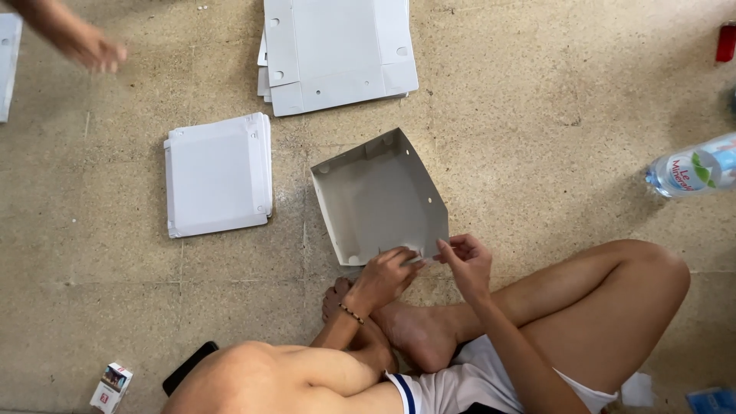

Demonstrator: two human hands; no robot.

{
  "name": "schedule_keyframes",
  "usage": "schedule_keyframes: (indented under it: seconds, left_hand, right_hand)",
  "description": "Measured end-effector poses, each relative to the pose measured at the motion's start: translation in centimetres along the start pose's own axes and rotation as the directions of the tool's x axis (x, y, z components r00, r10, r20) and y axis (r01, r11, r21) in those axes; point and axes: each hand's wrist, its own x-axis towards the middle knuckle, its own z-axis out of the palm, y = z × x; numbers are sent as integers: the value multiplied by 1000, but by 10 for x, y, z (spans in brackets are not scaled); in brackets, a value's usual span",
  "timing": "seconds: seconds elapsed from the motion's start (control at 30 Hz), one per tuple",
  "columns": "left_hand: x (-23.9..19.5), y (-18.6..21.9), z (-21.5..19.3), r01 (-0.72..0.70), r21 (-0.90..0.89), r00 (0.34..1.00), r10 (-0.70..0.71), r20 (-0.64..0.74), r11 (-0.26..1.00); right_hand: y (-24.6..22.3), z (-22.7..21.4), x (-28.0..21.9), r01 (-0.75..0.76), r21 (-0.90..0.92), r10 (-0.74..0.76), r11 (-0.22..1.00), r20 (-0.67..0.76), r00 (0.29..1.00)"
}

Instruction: The person sits on the floor and assembles flat-packed cardboard boxes by folding the side flaps and tucking tabs into slots. They complete one box and begin a second, placing the finished box aside.

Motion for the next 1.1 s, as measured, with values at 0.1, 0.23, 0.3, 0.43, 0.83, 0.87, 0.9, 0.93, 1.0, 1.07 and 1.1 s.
schedule_keyframes:
  seconds: [0.1,0.23,0.3,0.43,0.83,0.87,0.9,0.93,1.0,1.07,1.1]
  left_hand:
    - [-5,-2,9,247,-312,969,-240,61,917]
    - [4,0,3,341,-410,931,-363,24,846]
    - [7,-3,1,398,-414,905,-424,31,819]
    - [14,-1,-11,365,-331,924,-382,15,870]
    - [13,-23,29,369,-9,922,-367,-123,929]
    - [14,-21,26,350,-4,928,-348,-132,937]
    - [15,-18,23,330,1,935,-327,-140,944]
    - [13,-19,26,330,0,935,-327,-137,944]
    - [13,-22,31,316,122,946,-303,-113,941]
    - [16,-15,15,280,107,957,-269,-113,954]
    - [18,-12,8,246,93,965,-235,-115,965]
  right_hand:
    - [1,13,-10,30,-103,-37,994,-64,997]
    - [3,13,-8,230,-357,-220,905,68,973]
    - [8,14,-7,349,-414,-300,840,182,937]
    - [19,13,-5,371,-456,-266,809,279,923]
    - [32,16,-10,-44,-335,27,941,-55,998]
    - [26,18,-13,-263,-140,261,955,-29,965]
    - [21,19,-16,-474,51,472,879,40,880]
    - [31,20,-18,-477,51,475,878,39,879]
    - [51,23,-18,-573,426,586,700,116,802]
    - [32,27,-22,-520,456,545,722,88,834]
    - [23,29,-23,-465,483,502,742,61,863]
